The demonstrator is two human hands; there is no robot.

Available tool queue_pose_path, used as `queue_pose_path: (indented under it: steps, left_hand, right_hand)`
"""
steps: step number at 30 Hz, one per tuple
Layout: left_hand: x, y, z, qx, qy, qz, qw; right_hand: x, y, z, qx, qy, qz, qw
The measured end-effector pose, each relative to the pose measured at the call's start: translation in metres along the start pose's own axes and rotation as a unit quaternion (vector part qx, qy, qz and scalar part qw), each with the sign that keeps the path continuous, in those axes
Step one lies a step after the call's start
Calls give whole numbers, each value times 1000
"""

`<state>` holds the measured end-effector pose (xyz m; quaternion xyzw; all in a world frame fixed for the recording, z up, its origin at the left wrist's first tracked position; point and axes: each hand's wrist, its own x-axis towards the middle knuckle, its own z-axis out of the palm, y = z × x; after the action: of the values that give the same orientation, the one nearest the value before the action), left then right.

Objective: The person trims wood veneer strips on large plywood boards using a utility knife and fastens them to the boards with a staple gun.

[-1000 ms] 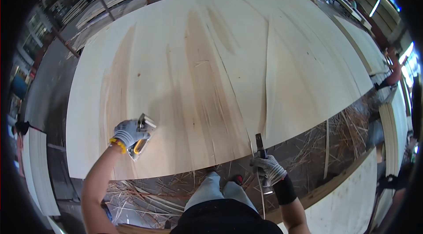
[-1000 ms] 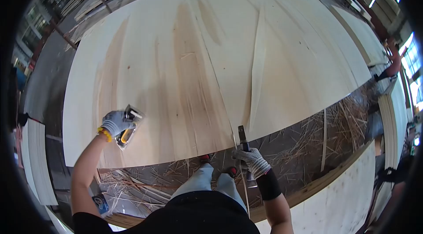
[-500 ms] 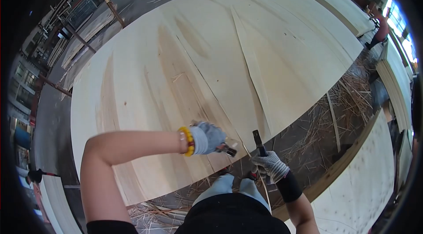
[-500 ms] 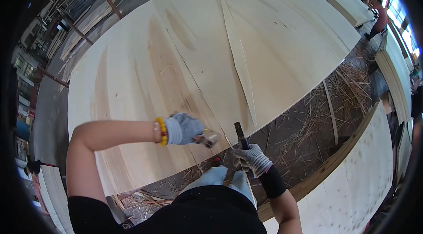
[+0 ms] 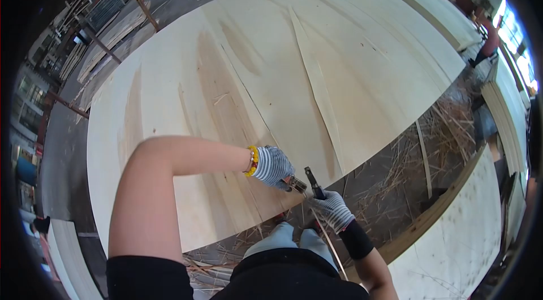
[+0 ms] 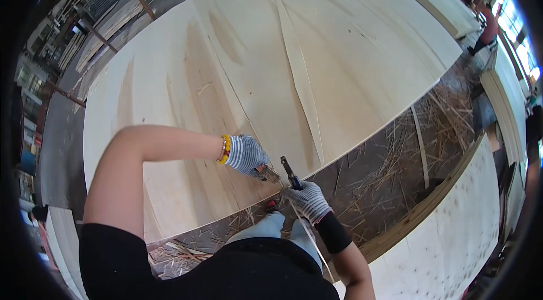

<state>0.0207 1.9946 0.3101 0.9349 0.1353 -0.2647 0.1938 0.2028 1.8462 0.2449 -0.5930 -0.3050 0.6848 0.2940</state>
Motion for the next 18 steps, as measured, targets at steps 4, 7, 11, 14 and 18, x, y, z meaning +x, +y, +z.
queue_pose_path:
  steps: [4,7,11,14,18]
  left_hand:
    - [-27,18,49,24,213,-47,976]
    - [-78,55,81,79,364,-147,916]
    - [-72,144,107,-202,355,-227,884]
    - [78,157,194,-693,407,-158,574]
    - [46,170,124,-944,327,3,45]
  right_hand:
    - [-33,-64,1,-50,34,-43,997]
    - [-20,-67,9,207,12,-287,935]
    - [18,-56,19,272,-52,-177,945]
    - [23,-50,36,249,-27,-199,947]
    - [29,-41,38,260,-33,-191,946]
